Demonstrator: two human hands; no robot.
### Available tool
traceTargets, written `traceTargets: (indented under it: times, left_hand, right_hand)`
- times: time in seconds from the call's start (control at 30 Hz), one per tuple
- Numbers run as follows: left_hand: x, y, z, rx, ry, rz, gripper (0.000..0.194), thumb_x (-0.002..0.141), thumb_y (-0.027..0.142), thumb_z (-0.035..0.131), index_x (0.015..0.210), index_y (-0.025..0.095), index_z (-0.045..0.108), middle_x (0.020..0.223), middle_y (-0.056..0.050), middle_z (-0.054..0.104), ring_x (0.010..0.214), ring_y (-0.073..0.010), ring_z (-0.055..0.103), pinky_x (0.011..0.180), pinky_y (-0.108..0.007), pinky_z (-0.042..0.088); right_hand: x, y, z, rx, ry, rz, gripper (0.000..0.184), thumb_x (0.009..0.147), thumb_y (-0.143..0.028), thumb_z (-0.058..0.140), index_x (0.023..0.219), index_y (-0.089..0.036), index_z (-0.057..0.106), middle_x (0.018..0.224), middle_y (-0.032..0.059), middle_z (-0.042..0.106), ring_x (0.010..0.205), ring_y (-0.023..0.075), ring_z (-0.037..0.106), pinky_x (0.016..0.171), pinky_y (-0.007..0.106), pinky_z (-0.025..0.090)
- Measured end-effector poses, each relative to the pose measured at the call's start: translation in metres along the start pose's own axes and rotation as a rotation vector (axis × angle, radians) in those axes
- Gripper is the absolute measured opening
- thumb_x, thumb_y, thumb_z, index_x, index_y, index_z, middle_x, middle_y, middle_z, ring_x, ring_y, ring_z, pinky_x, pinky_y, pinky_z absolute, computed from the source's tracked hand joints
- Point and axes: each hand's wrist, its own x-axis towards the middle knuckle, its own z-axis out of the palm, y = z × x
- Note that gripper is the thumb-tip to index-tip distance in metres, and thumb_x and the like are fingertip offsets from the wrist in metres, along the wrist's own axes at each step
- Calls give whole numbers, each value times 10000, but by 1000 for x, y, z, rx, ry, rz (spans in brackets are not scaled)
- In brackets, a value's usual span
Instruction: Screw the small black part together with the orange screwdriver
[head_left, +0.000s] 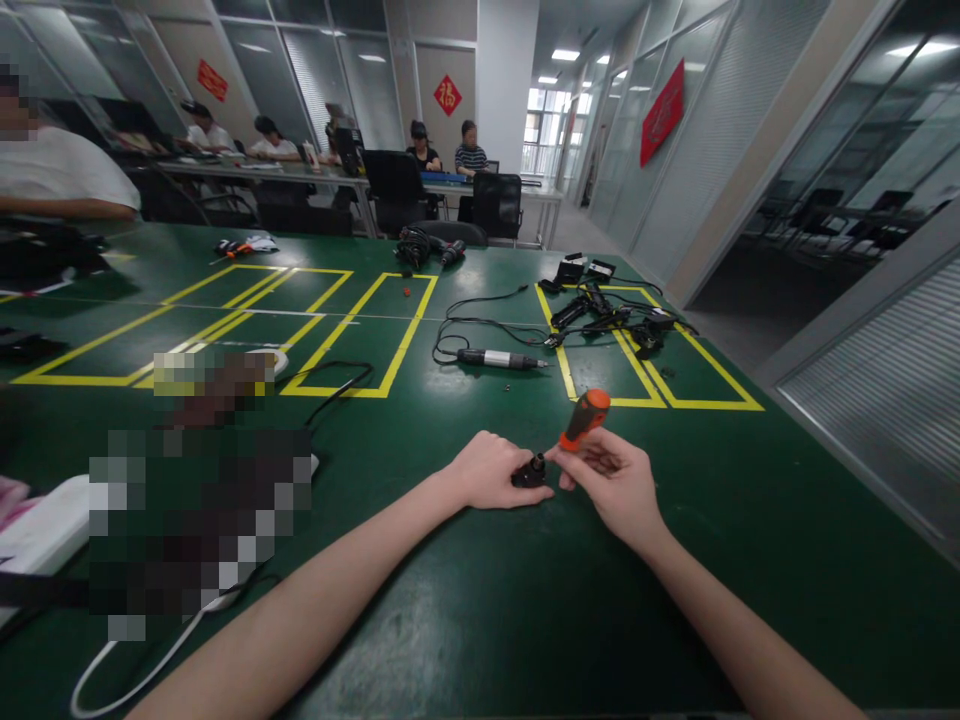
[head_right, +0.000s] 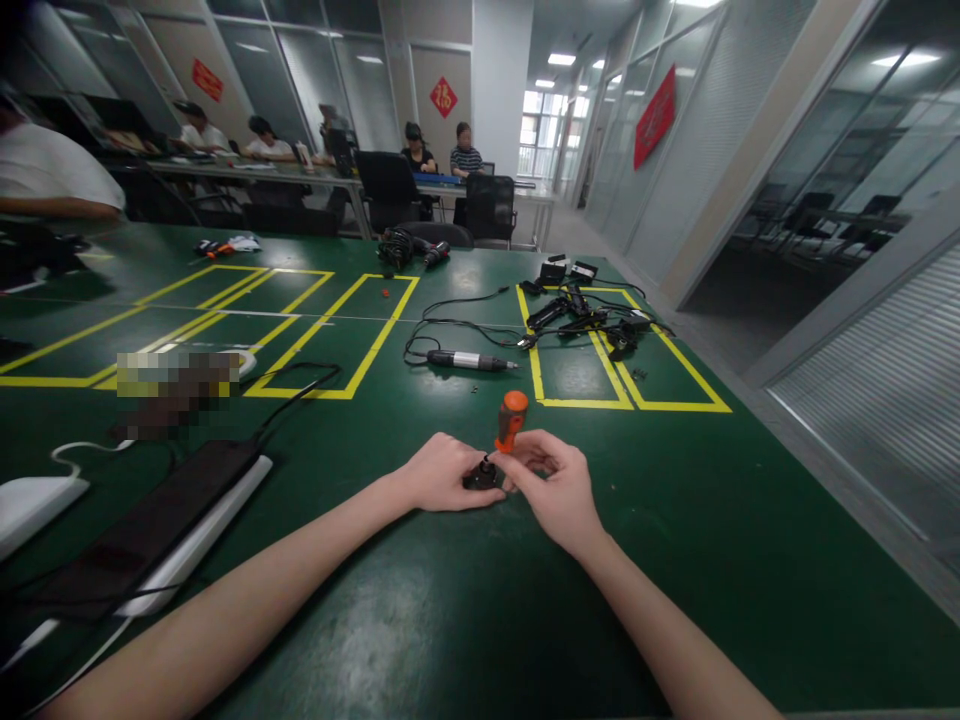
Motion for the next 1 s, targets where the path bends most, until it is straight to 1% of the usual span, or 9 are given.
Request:
traceTargets:
  times: [0.07, 0.13, 0.33, 0.4, 0.5, 0.67, 0.77, 0.9, 1.0]
  left_hand:
    - [0, 0, 0, 3, 0, -6, 530, 929, 668, 564, 686, 200, 612, 603, -22, 668, 561, -186, 661, 518, -287, 222]
    - [0, 0, 0, 1, 1, -5, 529, 931, 669, 560, 692, 201, 619, 604, -22, 670, 564, -186, 661, 520, -285, 233]
    - [0, 0, -1, -13, 5, 6, 531, 932, 667, 567, 683, 200, 618, 637, -24, 687, 580, -173, 660, 528, -280, 263]
    - [0, 0, -1, -14, 5, 3, 532, 933, 666, 567, 680, 200, 614, 636, -23, 687, 575, -173, 656, 528, -279, 265]
    - [0, 1, -1, -11, 5, -3, 531, 930, 662, 573, 671, 200, 610, 622, -24, 684, 570, -177, 660, 526, -278, 258]
    - [0, 2, -1, -5, 8, -7, 526, 937, 662, 559, 704, 196, 634, 615, -27, 691, 559, -183, 669, 519, -275, 263]
    - [0, 2, -1, -6, 15, -2, 526, 943, 654, 550, 702, 194, 632, 617, -31, 693, 560, -190, 677, 520, -280, 267]
    - [0, 1, -1, -13, 23, 0, 531, 941, 636, 563, 652, 192, 606, 599, -36, 679, 553, -185, 670, 518, -282, 258]
    - [0, 1, -1, -13, 22, -2, 522, 934, 630, 576, 649, 193, 601, 606, -34, 681, 559, -182, 668, 521, -281, 252]
  right_hand:
    - [0, 0, 1, 52, -37, 12, 303, 841, -468, 815, 883, -181, 729, 763, 64, 769, 540, 161, 671, 549, 311, 616]
    - [0, -1, 2, 79, -44, 19, 327, 852, -502, 795, 892, -185, 722, 781, 67, 769, 562, 165, 678, 569, 318, 623]
    - [3, 0, 1, 68, -13, 61, 323, 797, -476, 850, 831, -176, 734, 647, 11, 678, 513, 145, 630, 524, 287, 576]
    - [4, 2, 2, 101, 14, 95, 347, 741, -456, 896, 868, -176, 735, 636, 0, 682, 481, 139, 616, 494, 282, 563]
    - [6, 6, 3, 171, 34, 132, 407, 671, -423, 944, 897, -183, 704, 698, 13, 738, 471, 136, 622, 475, 276, 562]
    - [6, 10, 4, 239, -79, 132, 354, 825, -511, 817, 887, -186, 691, 758, 46, 771, 485, 145, 651, 485, 286, 572]
    - [4, 9, 5, 236, -123, 106, 363, 851, -539, 787, 866, -186, 700, 769, 46, 758, 521, 153, 660, 514, 296, 574]
    - [3, 7, 5, 168, -117, 72, 367, 851, -540, 790, 785, -188, 708, 691, 12, 680, 504, 125, 593, 520, 276, 536]
    - [4, 10, 4, 176, -85, 86, 357, 856, -532, 787, 816, -182, 727, 719, 12, 678, 485, 110, 575, 492, 262, 507]
